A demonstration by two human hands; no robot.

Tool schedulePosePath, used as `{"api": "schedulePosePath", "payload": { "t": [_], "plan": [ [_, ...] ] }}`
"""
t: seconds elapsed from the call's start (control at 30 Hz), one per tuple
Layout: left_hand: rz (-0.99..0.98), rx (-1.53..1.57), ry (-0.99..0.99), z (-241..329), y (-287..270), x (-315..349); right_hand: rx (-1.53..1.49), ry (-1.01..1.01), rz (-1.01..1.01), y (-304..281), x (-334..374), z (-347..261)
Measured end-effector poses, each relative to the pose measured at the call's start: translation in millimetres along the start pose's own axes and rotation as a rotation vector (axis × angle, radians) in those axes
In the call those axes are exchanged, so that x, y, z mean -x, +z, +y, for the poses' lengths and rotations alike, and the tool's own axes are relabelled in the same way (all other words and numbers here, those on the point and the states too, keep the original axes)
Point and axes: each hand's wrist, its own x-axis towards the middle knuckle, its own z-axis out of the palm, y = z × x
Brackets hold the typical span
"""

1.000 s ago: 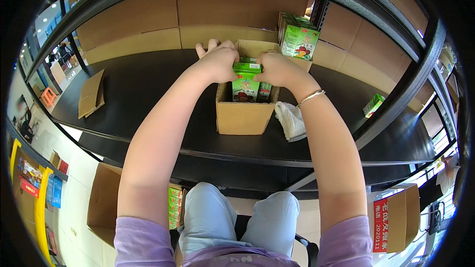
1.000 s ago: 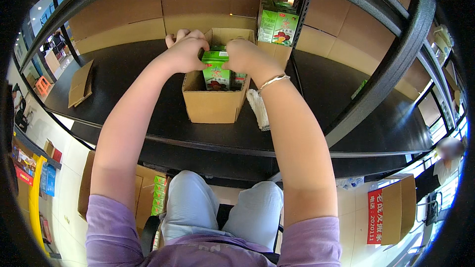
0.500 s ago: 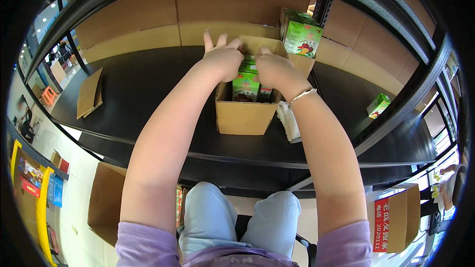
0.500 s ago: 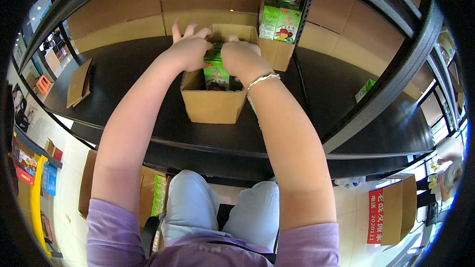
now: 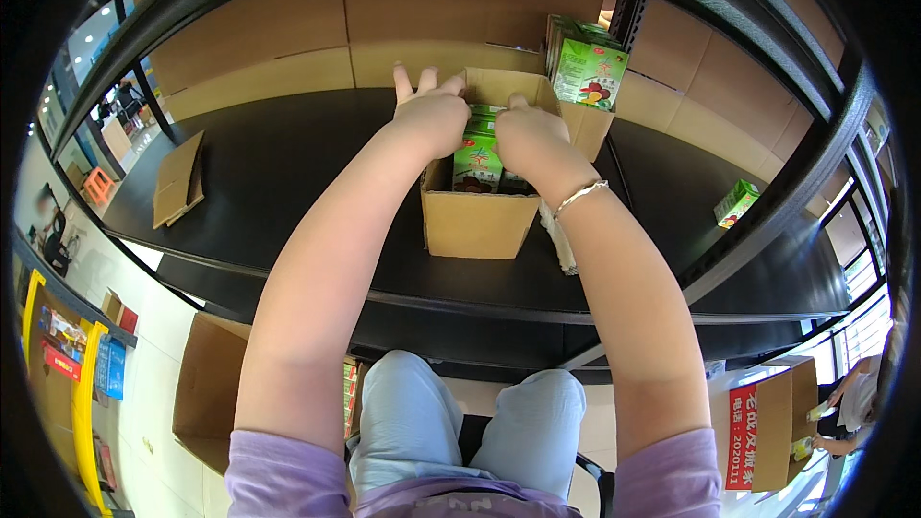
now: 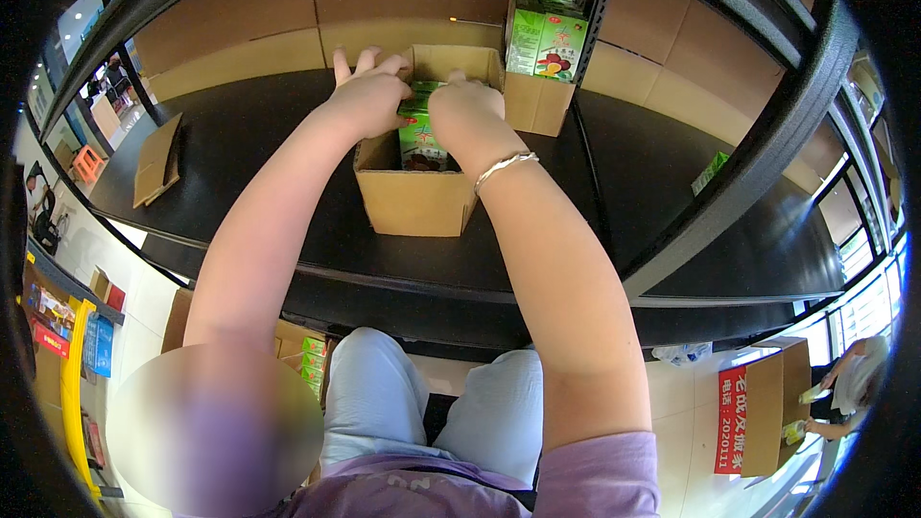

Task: The person wipes the exterior of small green product boxes with a white cloth, then places them into a cardboard box. The person repeats this process for multiple boxes, arranging them neatly inside the larger box.

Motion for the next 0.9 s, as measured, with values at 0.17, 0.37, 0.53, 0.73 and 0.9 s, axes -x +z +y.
{"api": "schedulePosePath", "payload": {
  "t": [0.17, 0.37, 0.53, 0.73, 0.9],
  "plan": [
    [0.280, 0.135, 0.082, -4.7, 8.5, 5.7, -0.185, -0.134, 0.402, 3.2, 13.6, 2.1],
    [0.453, 0.839, 0.049, 4.1, -6.2, 59.3, -0.159, -0.392, 0.818, -11.3, 74.0, 0.4],
    [0.203, 1.585, 0.330, 17.5, -24.3, 131.2, -0.072, -0.511, 0.880, -20.0, 126.1, 0.9],
    [0.178, 1.516, 0.475, 24.1, -27.4, 181.9, -0.058, -0.755, 0.922, -28.3, 157.6, -2.8],
    [0.240, 1.265, 0.552, 27.2, -30.8, 205.4, -0.148, -0.834, 0.856, -31.6, 178.7, -15.2]
  ]
}}
